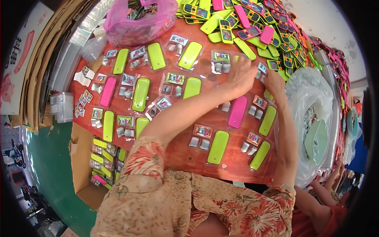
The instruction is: The recorder is assembling small plastic items by placing white components into clear windows on colorful plastic bases and then applying stickers.
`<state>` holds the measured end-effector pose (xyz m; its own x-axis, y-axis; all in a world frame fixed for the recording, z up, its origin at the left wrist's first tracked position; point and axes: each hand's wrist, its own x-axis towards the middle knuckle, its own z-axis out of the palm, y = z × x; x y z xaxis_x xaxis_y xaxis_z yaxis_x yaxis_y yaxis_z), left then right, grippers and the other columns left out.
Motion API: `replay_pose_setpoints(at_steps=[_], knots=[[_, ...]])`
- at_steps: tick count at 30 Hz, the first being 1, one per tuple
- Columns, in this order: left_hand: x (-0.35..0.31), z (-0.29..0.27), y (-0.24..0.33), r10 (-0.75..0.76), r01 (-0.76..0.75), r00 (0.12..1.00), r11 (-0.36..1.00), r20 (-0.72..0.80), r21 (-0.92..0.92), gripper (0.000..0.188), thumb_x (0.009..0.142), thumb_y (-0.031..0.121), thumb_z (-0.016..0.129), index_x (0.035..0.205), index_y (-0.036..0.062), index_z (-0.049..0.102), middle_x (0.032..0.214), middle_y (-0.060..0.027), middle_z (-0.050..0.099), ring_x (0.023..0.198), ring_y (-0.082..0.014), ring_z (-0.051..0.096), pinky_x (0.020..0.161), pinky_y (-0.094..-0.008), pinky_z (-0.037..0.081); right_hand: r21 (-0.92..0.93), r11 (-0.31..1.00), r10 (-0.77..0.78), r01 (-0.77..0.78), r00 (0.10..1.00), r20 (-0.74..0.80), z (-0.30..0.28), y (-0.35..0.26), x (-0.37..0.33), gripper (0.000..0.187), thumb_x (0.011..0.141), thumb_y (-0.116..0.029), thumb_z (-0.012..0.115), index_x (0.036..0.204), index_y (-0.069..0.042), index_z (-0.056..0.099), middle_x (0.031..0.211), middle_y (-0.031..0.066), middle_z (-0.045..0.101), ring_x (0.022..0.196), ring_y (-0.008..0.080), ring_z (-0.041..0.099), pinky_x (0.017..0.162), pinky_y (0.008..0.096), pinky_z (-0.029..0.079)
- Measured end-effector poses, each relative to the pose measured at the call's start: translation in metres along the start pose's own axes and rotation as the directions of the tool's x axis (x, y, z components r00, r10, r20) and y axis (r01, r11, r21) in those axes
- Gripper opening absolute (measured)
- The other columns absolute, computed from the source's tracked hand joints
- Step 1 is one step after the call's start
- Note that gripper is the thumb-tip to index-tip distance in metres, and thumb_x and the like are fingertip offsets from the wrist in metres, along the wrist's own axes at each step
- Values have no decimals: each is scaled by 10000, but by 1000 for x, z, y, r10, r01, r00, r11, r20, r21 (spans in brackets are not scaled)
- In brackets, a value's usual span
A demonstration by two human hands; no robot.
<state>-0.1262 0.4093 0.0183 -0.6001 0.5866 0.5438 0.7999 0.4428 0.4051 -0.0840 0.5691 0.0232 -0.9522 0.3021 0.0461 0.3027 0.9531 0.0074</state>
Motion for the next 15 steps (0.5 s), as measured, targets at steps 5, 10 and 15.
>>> replay_pose_setpoints(at_steps=[5,10,15], knots=[[-18,-99,-71,-216,199,974,961,73,191,131,683,119,534,777,107,625,785,-83,579,778,-268,532,671,-411,387,136,980,-115,144,973,-202,-31,-79,8,167,758,-170,486,811,-51,591,778,178,606,716,335,591,619,433,465],[-50,-145,-152,-320,306,946,819,-57,485,183,703,90,507,820,144,638,862,-72,563,827,-275,506,685,-410,378,715,655,-227,247,966,-126,-17,-197,49,261,743,-248,591,896,-36,592,817,189,602,764,344,578,671,424,451],[-71,-146,-175,-320,285,947,807,-23,517,243,698,75,502,866,173,648,852,-69,529,820,-274,470,700,-420,350,552,755,-300,353,935,-188,17,-231,66,218,696,-179,621,848,-23,607,767,184,607,727,316,595,655,390,464]])
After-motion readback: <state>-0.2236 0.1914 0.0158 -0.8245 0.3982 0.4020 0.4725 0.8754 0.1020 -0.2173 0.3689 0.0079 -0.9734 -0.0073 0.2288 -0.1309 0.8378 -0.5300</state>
